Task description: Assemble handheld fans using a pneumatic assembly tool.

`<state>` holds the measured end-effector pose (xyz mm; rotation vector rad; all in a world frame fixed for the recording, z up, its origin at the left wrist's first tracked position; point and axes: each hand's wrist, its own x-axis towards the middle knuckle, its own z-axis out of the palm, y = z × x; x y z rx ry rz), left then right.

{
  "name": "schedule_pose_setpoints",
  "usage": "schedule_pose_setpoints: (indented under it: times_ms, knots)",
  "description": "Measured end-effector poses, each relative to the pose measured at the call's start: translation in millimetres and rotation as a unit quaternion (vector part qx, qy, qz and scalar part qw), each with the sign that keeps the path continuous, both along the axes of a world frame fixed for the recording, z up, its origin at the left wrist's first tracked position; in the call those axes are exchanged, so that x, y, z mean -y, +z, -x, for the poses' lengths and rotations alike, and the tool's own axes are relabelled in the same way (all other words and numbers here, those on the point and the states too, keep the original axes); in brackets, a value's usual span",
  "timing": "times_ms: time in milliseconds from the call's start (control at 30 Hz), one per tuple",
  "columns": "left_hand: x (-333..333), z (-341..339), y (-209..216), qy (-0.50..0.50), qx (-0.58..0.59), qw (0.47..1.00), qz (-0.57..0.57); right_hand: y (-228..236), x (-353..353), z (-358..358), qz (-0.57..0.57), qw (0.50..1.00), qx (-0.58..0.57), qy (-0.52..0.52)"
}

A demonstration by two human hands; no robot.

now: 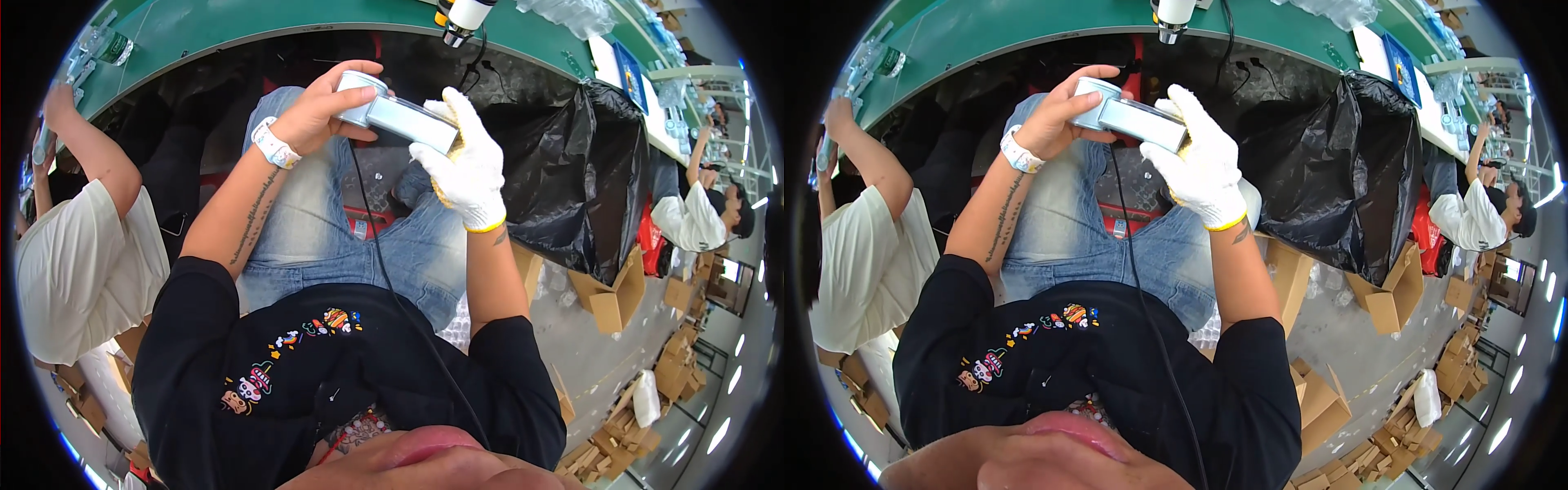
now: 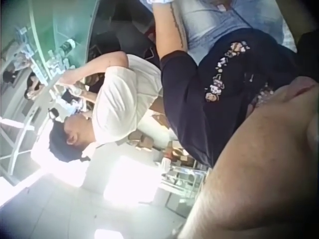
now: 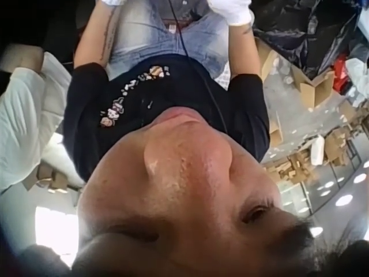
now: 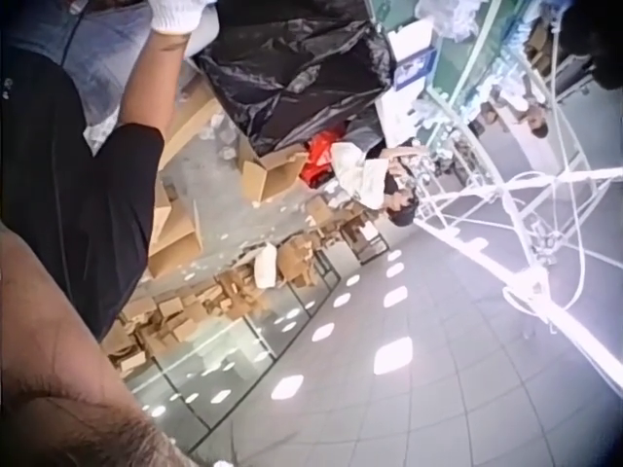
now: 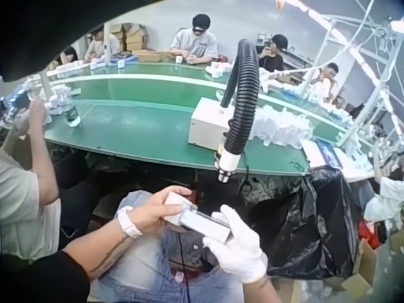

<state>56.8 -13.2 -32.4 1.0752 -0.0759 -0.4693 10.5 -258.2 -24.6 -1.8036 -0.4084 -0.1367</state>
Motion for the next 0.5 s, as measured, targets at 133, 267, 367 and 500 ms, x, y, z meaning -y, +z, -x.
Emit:
schedule_pose_setpoints:
  times_ms: [133, 267, 367, 500]
  knots:
    - [1.3, 6.4, 11.5, -0.019, 0.049, 0.987, -0.152, 9.6, 6.9, 9.2, 0.11, 0.994, 0.028, -0.011]
    - [9.2, 11.1, 14.6, 0.009, 0.076, 0.986, -0.146, 16.7, 13.8, 9.4, 0.095, 0.995, 0.017, -0.019]
    - [12.8, 14.1, 10.9, 0.047, 0.174, 0.974, -0.133, 32.9, 19.2, 14.4, 0.098, 0.994, -0.046, 0.004]
    - [19.3, 46.8, 20.8, 0.014, 0.534, 0.808, -0.249, 35.5, 35.5, 10.1, 0.227, 0.952, -0.107, 0.173]
